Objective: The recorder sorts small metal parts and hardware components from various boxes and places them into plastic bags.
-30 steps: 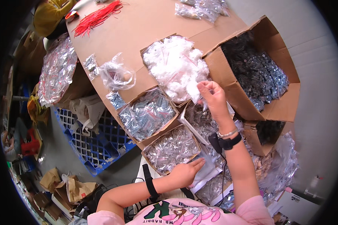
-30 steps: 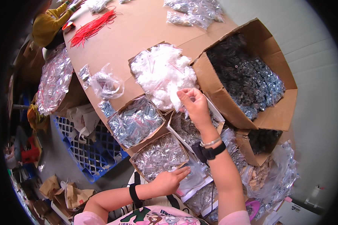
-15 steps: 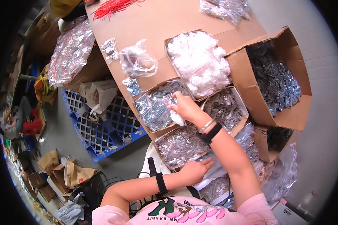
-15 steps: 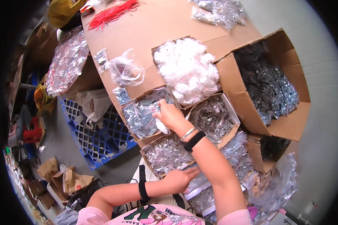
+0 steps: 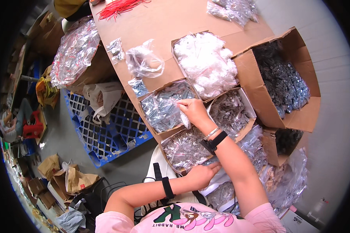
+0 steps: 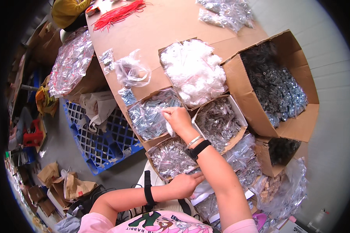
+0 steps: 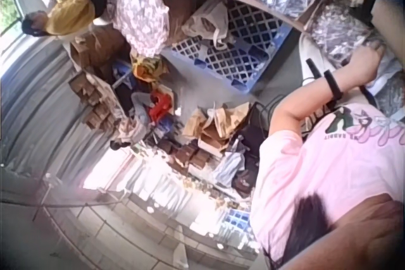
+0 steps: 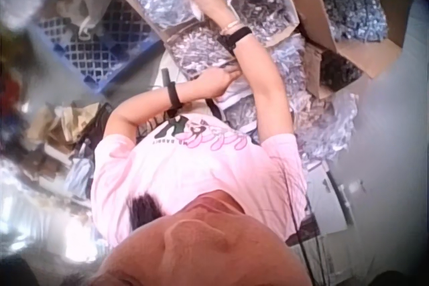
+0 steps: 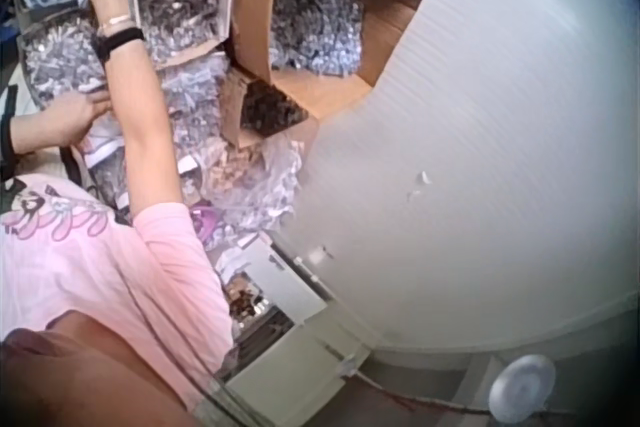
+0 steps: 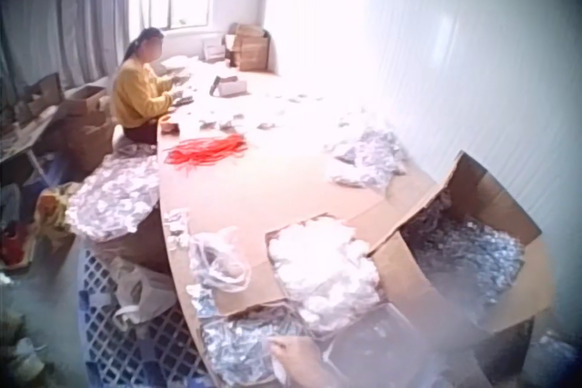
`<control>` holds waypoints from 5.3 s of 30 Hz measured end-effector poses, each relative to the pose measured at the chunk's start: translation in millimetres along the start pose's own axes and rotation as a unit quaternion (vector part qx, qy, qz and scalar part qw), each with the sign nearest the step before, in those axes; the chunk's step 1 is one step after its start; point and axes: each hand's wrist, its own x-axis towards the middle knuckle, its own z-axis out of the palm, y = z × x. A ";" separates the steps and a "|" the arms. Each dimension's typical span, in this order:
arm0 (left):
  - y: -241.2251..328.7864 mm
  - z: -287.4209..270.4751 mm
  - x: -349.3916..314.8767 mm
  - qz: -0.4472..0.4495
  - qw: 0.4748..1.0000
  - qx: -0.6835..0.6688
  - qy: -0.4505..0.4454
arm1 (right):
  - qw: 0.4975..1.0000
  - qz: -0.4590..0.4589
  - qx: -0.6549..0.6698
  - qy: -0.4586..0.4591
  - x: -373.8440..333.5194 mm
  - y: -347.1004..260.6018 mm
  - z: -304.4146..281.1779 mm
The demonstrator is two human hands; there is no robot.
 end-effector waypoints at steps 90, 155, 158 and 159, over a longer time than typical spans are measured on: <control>69.1 -6.2 38.9 0.072 0.986 0.099 -0.111 | 0.814 0.468 0.200 0.280 -414.3 -30.6 -88.4; 82.7 42.9 56.4 -0.019 0.987 0.148 -0.060 | 0.283 -0.213 0.618 0.702 -697.9 56.6 -143.4; 92.2 44.2 59.3 -0.051 0.987 0.138 -0.070 | 0.130 -0.355 0.688 0.619 -733.6 54.5 -149.5; 92.5 45.0 60.0 -0.037 0.987 0.142 -0.067 | 0.185 -0.312 0.654 0.664 -754.0 68.0 -151.3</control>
